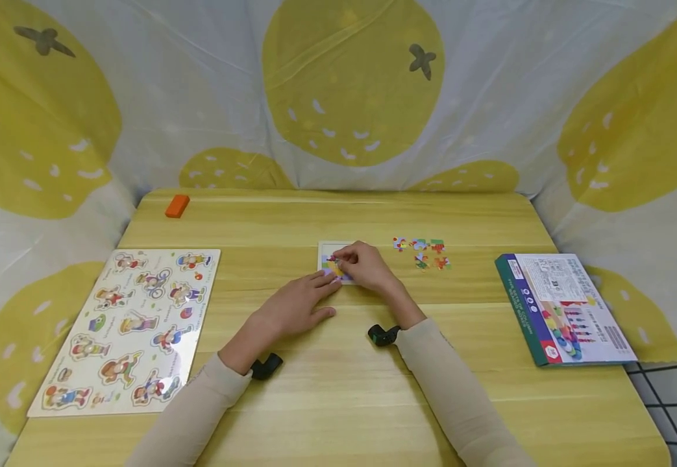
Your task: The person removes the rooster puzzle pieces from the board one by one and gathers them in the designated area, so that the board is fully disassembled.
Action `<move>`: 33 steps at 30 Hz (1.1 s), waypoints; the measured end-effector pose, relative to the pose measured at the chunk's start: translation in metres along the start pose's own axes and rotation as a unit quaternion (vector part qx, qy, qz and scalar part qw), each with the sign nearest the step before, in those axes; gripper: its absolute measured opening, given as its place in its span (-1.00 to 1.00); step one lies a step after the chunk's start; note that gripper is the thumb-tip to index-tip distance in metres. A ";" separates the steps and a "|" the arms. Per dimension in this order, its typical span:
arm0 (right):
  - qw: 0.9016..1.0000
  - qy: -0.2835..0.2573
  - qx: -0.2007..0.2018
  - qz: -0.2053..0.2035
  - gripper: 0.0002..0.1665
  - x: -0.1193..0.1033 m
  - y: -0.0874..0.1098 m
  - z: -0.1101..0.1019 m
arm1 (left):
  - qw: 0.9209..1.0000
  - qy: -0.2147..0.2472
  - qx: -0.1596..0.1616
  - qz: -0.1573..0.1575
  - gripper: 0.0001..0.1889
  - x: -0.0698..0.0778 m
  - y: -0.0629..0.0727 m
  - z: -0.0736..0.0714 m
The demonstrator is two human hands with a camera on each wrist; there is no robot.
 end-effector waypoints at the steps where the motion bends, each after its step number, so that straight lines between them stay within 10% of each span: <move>1: 1.000 -0.001 0.001 0.001 -0.67 0.000 0.000 0.000 | 1.000 0.001 0.000 0.001 -0.34 0.000 0.000 0.000; 33: 0.997 -0.057 0.046 -0.009 -0.85 -0.003 -0.001 -0.001 | 0.999 0.037 -0.010 0.005 -0.32 -0.001 0.002 0.003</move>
Point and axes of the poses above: each hand's wrist, its own y-axis away from the middle knuckle, its own z-axis out of the palm, x = y × z, the point moved 7 cm from there along -y, towards the middle knuckle, and after that the axes turned 2 degrees about -x, right-handed, at the moved point
